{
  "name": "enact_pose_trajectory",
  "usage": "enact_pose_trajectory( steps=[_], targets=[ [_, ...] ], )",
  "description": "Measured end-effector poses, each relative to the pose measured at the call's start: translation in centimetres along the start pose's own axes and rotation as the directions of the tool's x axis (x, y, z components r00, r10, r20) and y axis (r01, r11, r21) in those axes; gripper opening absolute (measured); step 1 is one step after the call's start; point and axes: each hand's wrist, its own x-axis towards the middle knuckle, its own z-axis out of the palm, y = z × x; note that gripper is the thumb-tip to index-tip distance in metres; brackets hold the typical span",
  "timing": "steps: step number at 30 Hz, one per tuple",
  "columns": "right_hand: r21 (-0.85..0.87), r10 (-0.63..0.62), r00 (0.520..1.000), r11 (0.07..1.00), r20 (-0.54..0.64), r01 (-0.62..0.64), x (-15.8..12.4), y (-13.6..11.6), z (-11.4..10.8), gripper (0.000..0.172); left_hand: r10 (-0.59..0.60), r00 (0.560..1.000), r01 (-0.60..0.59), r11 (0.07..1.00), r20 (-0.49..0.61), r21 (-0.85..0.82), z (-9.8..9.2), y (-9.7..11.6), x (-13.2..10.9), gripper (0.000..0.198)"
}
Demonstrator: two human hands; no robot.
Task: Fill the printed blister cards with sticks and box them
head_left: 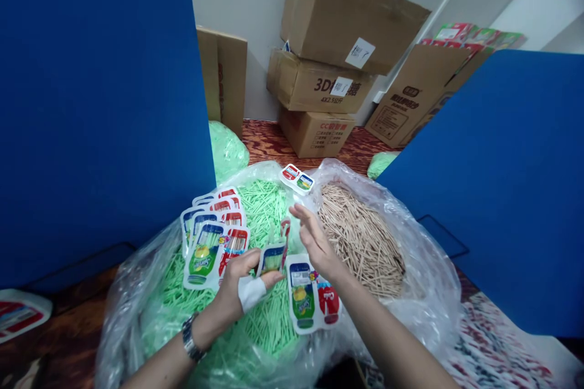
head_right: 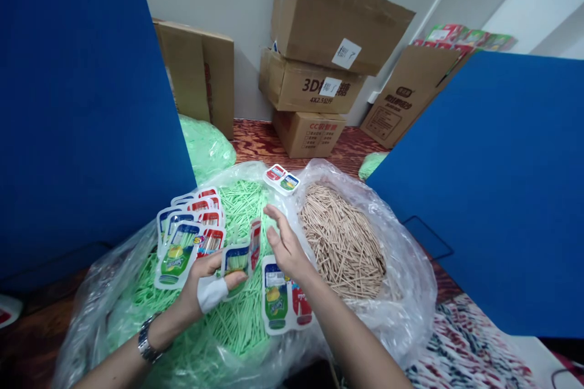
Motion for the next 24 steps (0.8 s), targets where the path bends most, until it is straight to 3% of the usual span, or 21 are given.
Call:
enact_pose_trajectory(
  steps=[2, 4, 7, 10, 12, 15, 20, 24],
  targets=[
    [0.129, 0.076, 0.994, 0.988, 0.077, -0.086, 0.4, 0.8, 0.1, 0.04, 0.002, 0.998, -0.001, 1.0, 0.06, -0.012, -0.3, 0.0, 0.0, 0.016],
    [0.257, 0.094, 0.995, 0.962, 0.017, -0.095, 0.7, 1.1, 0.7, 0.027, 0.013, 0.998, -0.012, 1.0, 0.063, -0.019, -0.7, -0.4, -0.1, 0.016],
    [0.357, 0.074, 0.98, 0.934, -0.187, -0.003, 0.6, 1.2, 1.5, 0.019, -0.054, 0.996, 0.051, 0.998, -0.075, -0.039, -0.9, -1.4, -0.4, 0.018],
    [0.35, 0.059, 0.959, 0.936, -0.277, 0.043, 0.3, 0.9, 2.0, 0.016, -0.096, 0.961, 0.077, 0.994, -0.26, -0.083, -0.9, -2.0, -0.7, 0.012],
    [0.328, 0.051, 0.972, 0.944, -0.229, 0.028, 0.0, 0.6, 2.2, 0.016, -0.015, 0.953, 0.008, 1.0, -0.303, -0.027, -0.9, -1.7, -0.8, 0.012],
    [0.315, 0.025, 0.995, 0.949, -0.1, 0.008, -0.2, 0.3, 2.3, 0.016, 0.12, 0.952, -0.092, 0.99, -0.281, 0.111, -1.3, -0.9, -0.9, 0.011],
    [0.313, 0.011, 0.99, 0.949, -0.141, 0.034, -0.1, 0.7, 2.6, 0.019, 0.158, 0.903, -0.083, 0.977, -0.4, 0.197, -2.5, -1.1, -1.4, 0.011],
    [0.362, 0.025, 0.987, 0.932, -0.157, 0.034, 0.3, 1.1, 3.0, 0.019, 0.161, 0.899, -0.098, 0.981, -0.407, 0.17, -2.9, -2.3, -2.0, 0.009]
  ],
)
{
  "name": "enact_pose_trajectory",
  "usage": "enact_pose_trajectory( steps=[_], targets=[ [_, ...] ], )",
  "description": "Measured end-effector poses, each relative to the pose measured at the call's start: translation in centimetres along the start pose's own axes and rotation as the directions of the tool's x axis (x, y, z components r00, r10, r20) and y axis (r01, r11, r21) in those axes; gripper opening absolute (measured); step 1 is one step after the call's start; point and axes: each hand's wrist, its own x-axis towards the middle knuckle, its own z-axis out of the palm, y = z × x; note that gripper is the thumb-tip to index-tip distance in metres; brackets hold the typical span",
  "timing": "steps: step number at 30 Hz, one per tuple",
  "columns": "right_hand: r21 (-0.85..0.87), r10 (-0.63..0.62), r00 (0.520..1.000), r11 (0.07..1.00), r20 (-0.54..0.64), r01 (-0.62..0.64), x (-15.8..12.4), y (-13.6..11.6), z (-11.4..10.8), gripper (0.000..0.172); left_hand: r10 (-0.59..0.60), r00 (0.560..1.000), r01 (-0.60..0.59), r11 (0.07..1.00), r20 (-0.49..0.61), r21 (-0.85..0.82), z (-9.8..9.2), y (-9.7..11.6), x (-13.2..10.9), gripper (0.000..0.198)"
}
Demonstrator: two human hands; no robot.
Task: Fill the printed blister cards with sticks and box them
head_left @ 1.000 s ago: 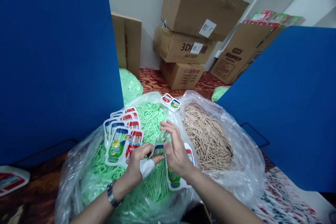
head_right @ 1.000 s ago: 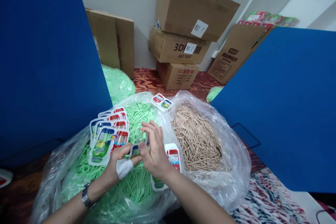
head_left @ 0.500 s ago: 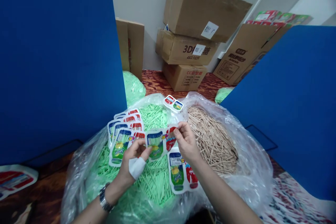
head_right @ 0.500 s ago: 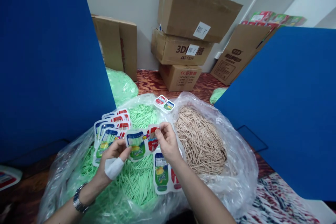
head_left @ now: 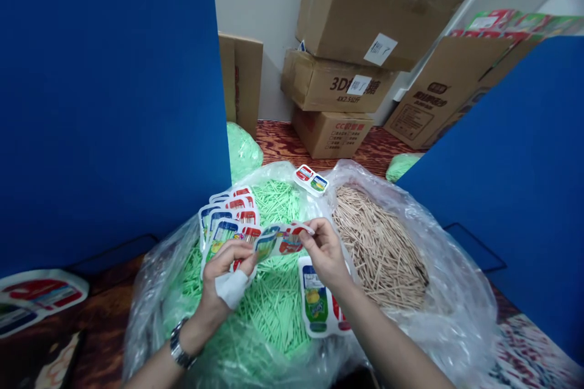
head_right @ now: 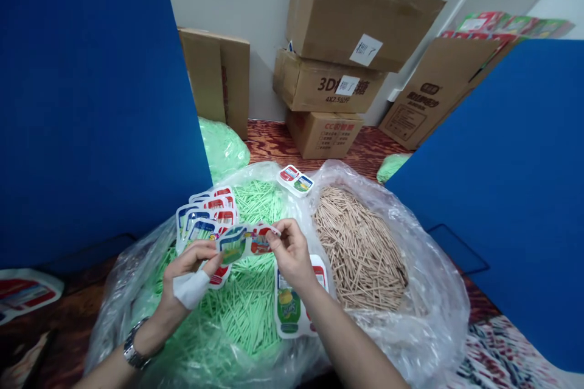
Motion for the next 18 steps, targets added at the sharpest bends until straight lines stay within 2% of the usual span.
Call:
enact_pose_trajectory(
  steps=[3, 6, 7, 9, 11, 13, 15, 18],
  targets=[
    [0.018, -0.007, 1.0, 1.0, -0.023, 0.008, 0.0, -0.1, 0.1, 0.019, -0.078, 0.997, 0.079, 0.995, 0.024, -0.056, 0.1, -0.1, -0.2, 0.001],
    [0.032, 0.016, 0.999, 0.999, 0.028, -0.017, -0.4, -0.2, 0.4, 0.02, -0.217, 0.973, 0.226, 0.965, 0.075, -0.132, 0.4, 0.6, 0.1, 0.03],
    [0.033, 0.027, 0.998, 0.999, 0.059, -0.029, -0.6, -0.2, 0.6, 0.02, -0.239, 0.965, 0.252, 0.959, 0.106, -0.13, 0.5, 0.9, 0.2, 0.03],
    [0.014, 0.035, 0.992, 0.999, 0.121, -0.036, -1.1, -0.2, 0.9, 0.019, -0.24, 0.958, 0.255, 0.964, 0.157, -0.08, 0.6, 1.4, 0.4, 0.015],
    [-0.006, 0.027, 0.988, 1.0, 0.155, -0.026, -1.3, -0.1, 1.2, 0.018, -0.264, 0.946, 0.273, 0.962, 0.189, -0.024, 0.6, 1.5, 0.3, 0.014],
    [-0.003, 0.031, 0.99, 1.0, 0.139, -0.03, -1.4, -0.1, 1.3, 0.018, -0.31, 0.932, 0.323, 0.945, 0.189, -0.042, 0.4, 1.4, 0.2, 0.02],
    [0.01, 0.051, 0.995, 0.999, 0.09, -0.052, -1.2, -0.1, 1.3, 0.019, -0.32, 0.935, 0.339, 0.933, 0.152, -0.123, 0.2, 1.1, 0.1, 0.031],
    [0.012, 0.072, 0.996, 0.997, 0.046, -0.072, -1.0, -0.1, 1.3, 0.022, -0.233, 0.97, 0.242, 0.958, 0.072, -0.157, 0.0, 0.7, 0.2, 0.014]
  ],
)
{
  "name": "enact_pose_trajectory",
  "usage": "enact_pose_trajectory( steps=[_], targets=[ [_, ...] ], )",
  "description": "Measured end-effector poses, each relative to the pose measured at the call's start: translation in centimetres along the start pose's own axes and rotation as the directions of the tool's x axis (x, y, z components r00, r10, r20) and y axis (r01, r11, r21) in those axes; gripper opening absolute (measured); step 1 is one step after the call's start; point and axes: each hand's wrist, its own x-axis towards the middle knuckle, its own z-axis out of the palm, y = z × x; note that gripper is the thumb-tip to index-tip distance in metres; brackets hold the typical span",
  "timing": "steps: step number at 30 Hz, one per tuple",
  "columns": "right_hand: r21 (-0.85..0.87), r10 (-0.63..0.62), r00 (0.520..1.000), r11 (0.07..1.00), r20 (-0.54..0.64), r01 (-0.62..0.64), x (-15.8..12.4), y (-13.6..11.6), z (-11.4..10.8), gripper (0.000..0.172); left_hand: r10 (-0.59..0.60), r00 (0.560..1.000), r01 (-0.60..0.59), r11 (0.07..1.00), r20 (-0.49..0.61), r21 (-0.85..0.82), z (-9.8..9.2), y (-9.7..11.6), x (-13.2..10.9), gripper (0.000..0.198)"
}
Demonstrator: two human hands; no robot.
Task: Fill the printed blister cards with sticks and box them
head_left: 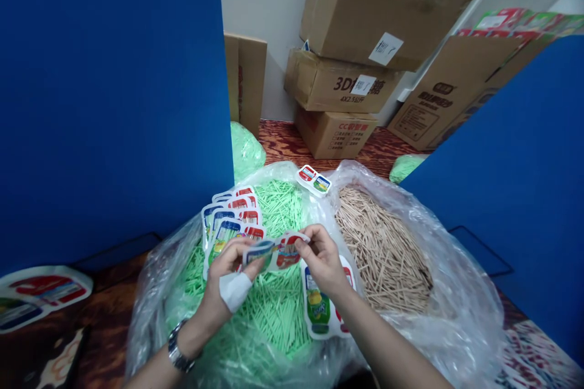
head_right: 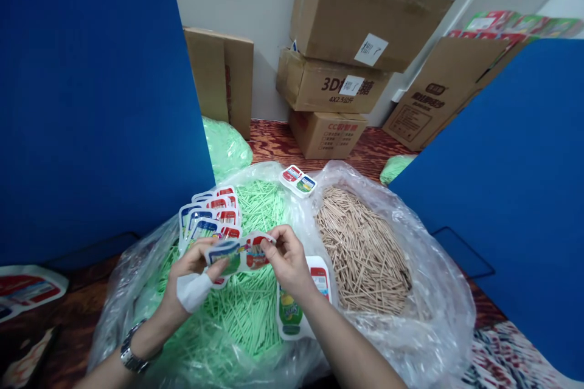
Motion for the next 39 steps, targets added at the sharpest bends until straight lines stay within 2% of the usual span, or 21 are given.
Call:
enact_pose_trajectory(
  steps=[2, 4, 5, 7, 10, 13, 16, 18, 20, 22, 24, 27, 30, 34, 37, 39],
  targets=[
    [0.006, 0.009, 1.0, 1.0, 0.006, -0.009, 0.0, -0.1, 0.1, 0.023, 0.051, 0.999, -0.051, 0.998, 0.006, 0.039, 0.0, 0.1, 0.1, 0.021],
    [0.019, 0.017, 1.0, 1.0, 0.015, -0.018, -0.1, -0.3, 0.3, 0.024, 0.048, 0.999, -0.049, 0.998, 0.019, 0.036, 0.1, 0.4, 0.2, 0.019],
    [0.026, 0.023, 1.0, 0.999, 0.017, -0.023, -0.1, -0.4, 0.3, 0.024, 0.036, 0.999, -0.037, 0.999, 0.032, 0.033, 0.2, 0.5, 0.2, 0.026],
    [0.038, 0.041, 0.999, 0.998, 0.023, -0.042, -0.3, -0.5, 0.4, 0.025, -0.017, 0.998, 0.014, 0.999, 0.068, 0.051, 0.2, 0.7, 0.1, 0.033],
    [0.044, 0.06, 0.997, 0.997, 0.056, -0.063, -0.4, -0.5, 0.3, 0.025, -0.148, 0.982, 0.141, 0.987, 0.114, 0.072, -0.3, 0.7, -0.4, 0.021],
    [0.003, 0.095, 0.975, 0.995, 0.2, -0.098, -0.4, 0.0, 0.6, 0.031, -0.249, 0.962, 0.247, 0.968, 0.108, 0.036, -1.7, 0.8, -0.8, 0.028],
    [-0.136, 0.148, 0.934, 0.985, 0.325, -0.109, 0.4, 0.8, 1.9, 0.02, -0.296, 0.955, 0.291, 0.951, 0.034, 0.104, -3.6, 0.8, -0.5, 0.031],
    [-0.275, 0.137, 0.948, 0.96, 0.288, -0.055, 1.3, 1.6, 3.1, 0.017, -0.263, 0.964, 0.263, 0.934, -0.032, 0.242, -4.8, 0.3, 0.2, 0.031],
    [-0.447, 0.082, 0.974, 0.894, 0.212, 0.022, 2.3, 2.4, 4.1, 0.015, -0.154, 0.986, 0.165, 0.883, -0.061, 0.44, -5.8, -0.7, 0.9, 0.034],
    [-0.608, 0.024, 0.985, 0.789, 0.17, 0.086, 2.9, 3.2, 4.5, 0.02, -0.02, 0.999, 0.037, 0.802, -0.035, 0.596, -6.5, -1.9, 1.3, 0.044],
    [-0.693, 0.012, 0.985, 0.712, 0.173, 0.113, 3.2, 4.0, 4.5, 0.028, 0.063, 0.998, -0.053, 0.746, 0.009, 0.664, -6.9, -3.0, 1.3, 0.049],
    [-0.681, 0.036, 0.978, 0.723, 0.206, 0.117, 3.3, 4.4, 4.4, 0.031, 0.105, 0.994, -0.097, 0.716, 0.03, 0.692, -6.9, -4.1, 0.7, 0.047],
    [-0.641, -0.014, 0.972, 0.749, 0.236, 0.167, 4.2, 3.9, 4.9, 0.031, 0.123, 0.992, -0.095, 0.693, 0.013, 0.714, -6.7, -4.2, 0.4, 0.053],
    [-0.675, -0.069, 0.96, 0.698, 0.27, 0.24, 6.7, 3.1, 5.8, 0.032, 0.149, 0.989, -0.079, 0.641, -0.023, 0.764, -6.4, -4.0, 0.8, 0.062],
    [-0.72, -0.072, 0.97, 0.657, 0.234, 0.223, 8.0, 3.7, 5.8, 0.037, 0.149, 0.989, -0.074, 0.621, -0.024, 0.781, -6.4, -4.5, 1.1, 0.063],
    [-0.722, -0.033, 0.98, 0.671, 0.194, 0.166, 8.2, 4.5, 5.5, 0.04, 0.137, 0.99, -0.065, 0.631, -0.029, 0.773, -6.5, -5.0, 1.2, 0.065]
  ],
)
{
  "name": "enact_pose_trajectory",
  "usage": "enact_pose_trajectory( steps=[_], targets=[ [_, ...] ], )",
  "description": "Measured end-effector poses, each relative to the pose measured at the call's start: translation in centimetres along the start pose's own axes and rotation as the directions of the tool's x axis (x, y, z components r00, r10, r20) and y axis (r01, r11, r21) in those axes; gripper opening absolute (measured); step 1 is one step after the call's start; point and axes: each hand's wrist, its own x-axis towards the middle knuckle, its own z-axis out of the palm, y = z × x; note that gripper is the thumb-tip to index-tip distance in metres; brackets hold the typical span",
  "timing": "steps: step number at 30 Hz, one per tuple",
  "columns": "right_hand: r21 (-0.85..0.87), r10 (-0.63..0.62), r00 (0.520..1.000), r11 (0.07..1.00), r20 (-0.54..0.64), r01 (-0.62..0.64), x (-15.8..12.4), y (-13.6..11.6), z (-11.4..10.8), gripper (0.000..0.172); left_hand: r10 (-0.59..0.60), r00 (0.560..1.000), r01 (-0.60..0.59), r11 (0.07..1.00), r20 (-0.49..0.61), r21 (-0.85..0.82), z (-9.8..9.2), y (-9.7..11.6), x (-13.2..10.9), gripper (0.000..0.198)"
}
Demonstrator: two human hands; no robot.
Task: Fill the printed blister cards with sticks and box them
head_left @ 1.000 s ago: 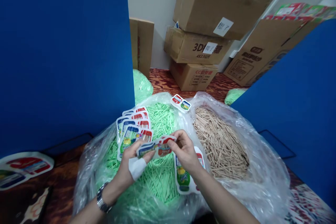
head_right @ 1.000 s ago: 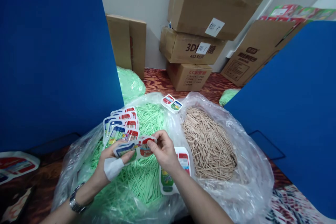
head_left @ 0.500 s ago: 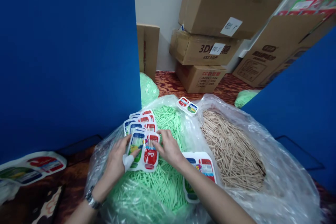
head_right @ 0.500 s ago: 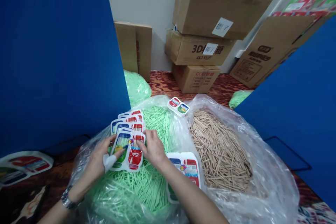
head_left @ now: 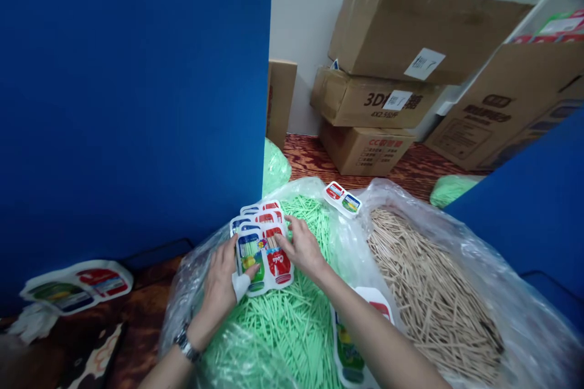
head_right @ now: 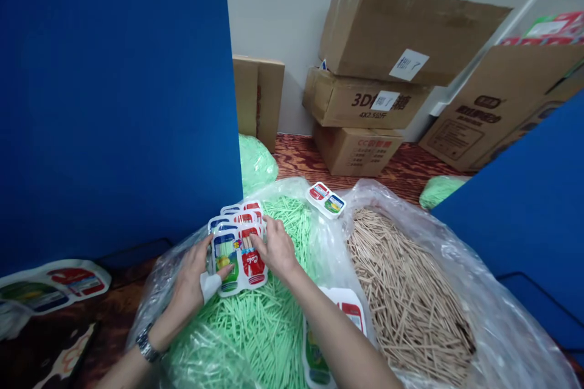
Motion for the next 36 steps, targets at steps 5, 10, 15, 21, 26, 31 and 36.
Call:
enact_pose_trajectory(
  steps=[5, 10, 15, 21, 26, 31, 36],
  targets=[
    [0.181, 0.041, 0.995, 0.982, 0.096, -0.058, -0.1, 0.3, 0.4, 0.015, -0.015, 1.0, 0.016, 0.999, 0.022, -0.029, 0.3, -0.5, -0.1, 0.068],
    [0.154, -0.138, 0.99, 0.978, -0.012, 0.139, 1.6, -1.4, 0.7, 0.012, -0.11, 0.993, 0.106, 0.989, -0.038, -0.108, 0.0, 0.0, 0.4, 0.071],
    [0.203, -0.054, 0.998, 0.977, -0.027, 0.059, 3.5, -0.6, 1.4, 0.019, -0.194, 0.979, 0.182, 0.972, -0.066, -0.152, 0.3, -0.6, 1.6, 0.076],
    [0.236, 0.136, 0.99, 0.964, -0.029, -0.125, 5.3, 1.7, 1.5, 0.043, -0.243, 0.969, 0.223, 0.931, -0.037, -0.289, 1.4, -1.7, 1.9, 0.081],
    [0.284, 0.15, 0.987, 0.946, 0.049, -0.158, 7.1, 1.5, 2.3, 0.021, -0.281, 0.96, 0.271, 0.904, 0.02, -0.331, 1.4, -1.8, 1.9, 0.087],
    [0.402, 0.051, 0.997, 0.913, 0.064, -0.072, 5.1, -0.4, 1.6, 0.021, -0.315, 0.948, 0.309, 0.859, 0.056, -0.408, 1.3, -1.5, 1.1, 0.098],
    [0.695, -0.171, 0.959, 0.718, 0.225, -0.036, 1.0, -1.8, -0.3, 0.025, -0.27, 0.962, 0.248, 0.788, 0.046, -0.564, 0.4, -0.6, -0.8, 0.113]
  ],
)
